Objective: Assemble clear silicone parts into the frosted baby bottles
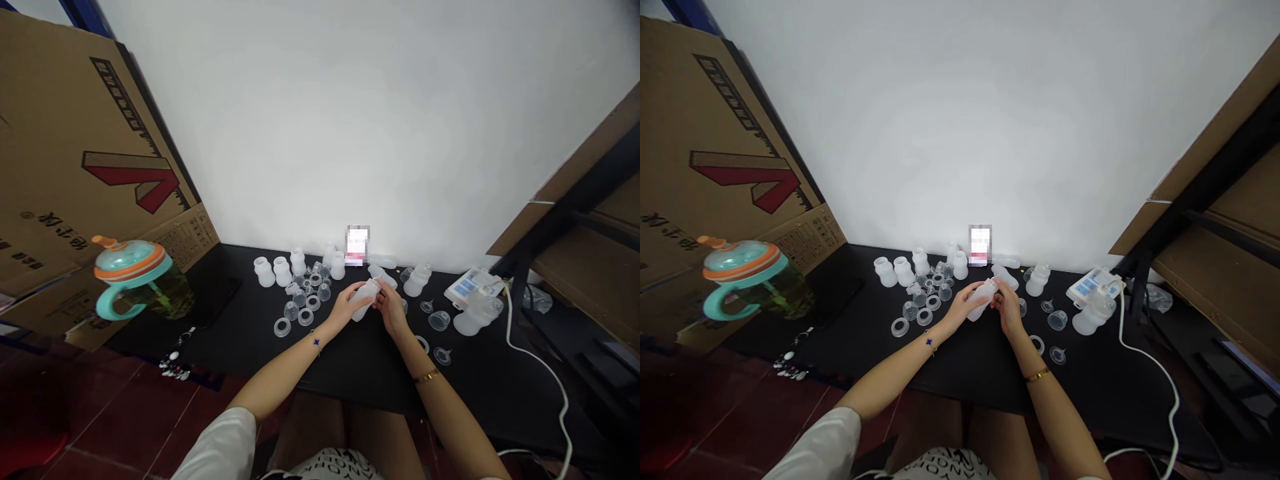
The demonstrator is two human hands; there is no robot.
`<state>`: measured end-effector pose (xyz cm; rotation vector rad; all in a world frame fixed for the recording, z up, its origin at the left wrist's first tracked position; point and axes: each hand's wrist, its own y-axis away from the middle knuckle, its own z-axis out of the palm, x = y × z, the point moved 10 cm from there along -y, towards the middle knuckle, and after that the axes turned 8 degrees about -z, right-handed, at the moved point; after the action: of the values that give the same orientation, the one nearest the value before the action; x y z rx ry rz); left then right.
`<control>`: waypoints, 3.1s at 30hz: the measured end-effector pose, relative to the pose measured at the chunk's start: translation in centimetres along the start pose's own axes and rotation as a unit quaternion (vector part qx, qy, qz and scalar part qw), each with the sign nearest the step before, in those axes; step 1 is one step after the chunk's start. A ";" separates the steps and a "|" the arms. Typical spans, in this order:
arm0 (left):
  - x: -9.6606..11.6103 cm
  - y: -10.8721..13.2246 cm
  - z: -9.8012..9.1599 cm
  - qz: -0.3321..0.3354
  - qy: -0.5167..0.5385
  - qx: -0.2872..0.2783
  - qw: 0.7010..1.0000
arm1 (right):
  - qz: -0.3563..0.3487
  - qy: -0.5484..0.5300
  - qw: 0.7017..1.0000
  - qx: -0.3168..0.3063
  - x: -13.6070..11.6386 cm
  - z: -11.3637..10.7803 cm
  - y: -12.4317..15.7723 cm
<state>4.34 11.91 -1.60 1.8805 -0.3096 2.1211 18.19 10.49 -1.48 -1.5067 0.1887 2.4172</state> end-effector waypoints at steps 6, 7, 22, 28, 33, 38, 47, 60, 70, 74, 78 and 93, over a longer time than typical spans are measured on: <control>0.2 0.3 0.1 -0.004 -0.005 -0.001 1.000 | -0.004 -0.010 1.000 0.005 -0.1 -0.1 0.1; 0.3 0.3 0.2 -0.004 -0.007 0.000 1.000 | -0.004 -0.011 1.000 0.006 -0.1 -0.1 0.1; 1.6 0.9 0.1 0.034 -0.047 0.016 0.998 | -0.014 -0.006 1.000 0.009 -0.1 -0.5 0.0; 1.8 1.0 0.0 0.049 -0.066 0.023 0.996 | -0.010 -0.006 1.000 0.019 -0.2 -0.5 0.1; 2.0 1.1 0.0 0.057 -0.071 0.024 0.996 | -0.007 -0.006 1.000 0.023 0.0 -0.7 0.0; 2.0 1.2 0.0 0.061 -0.080 0.026 0.995 | -0.007 -0.004 1.000 0.017 0.2 -0.7 -0.1; 2.3 1.3 0.1 0.065 -0.085 0.025 0.994 | -0.004 0.002 1.000 0.020 0.2 -0.8 -0.1; 2.2 1.0 -0.1 0.060 -0.061 0.027 0.996 | -0.007 -0.015 1.000 0.019 0.0 -0.5 -0.1; 2.0 1.0 0.1 0.049 -0.043 0.018 0.998 | 0.000 -0.017 1.000 0.009 0.2 -0.5 -0.1; 2.1 1.2 0.3 0.047 -0.032 0.013 0.998 | -0.007 -0.015 1.000 0.013 0.2 -0.7 -0.2; 2.4 1.3 0.3 0.051 -0.036 0.013 0.998 | -0.010 -0.021 1.000 0.011 0.3 -0.7 -0.3; 2.1 1.2 0.2 0.050 -0.044 0.017 0.998 | -0.015 -0.021 0.999 0.024 0.0 -0.8 -0.2</control>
<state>3.93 10.86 0.51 2.0221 -0.3973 2.1232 18.93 10.46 -1.83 -1.4262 0.2132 2.4021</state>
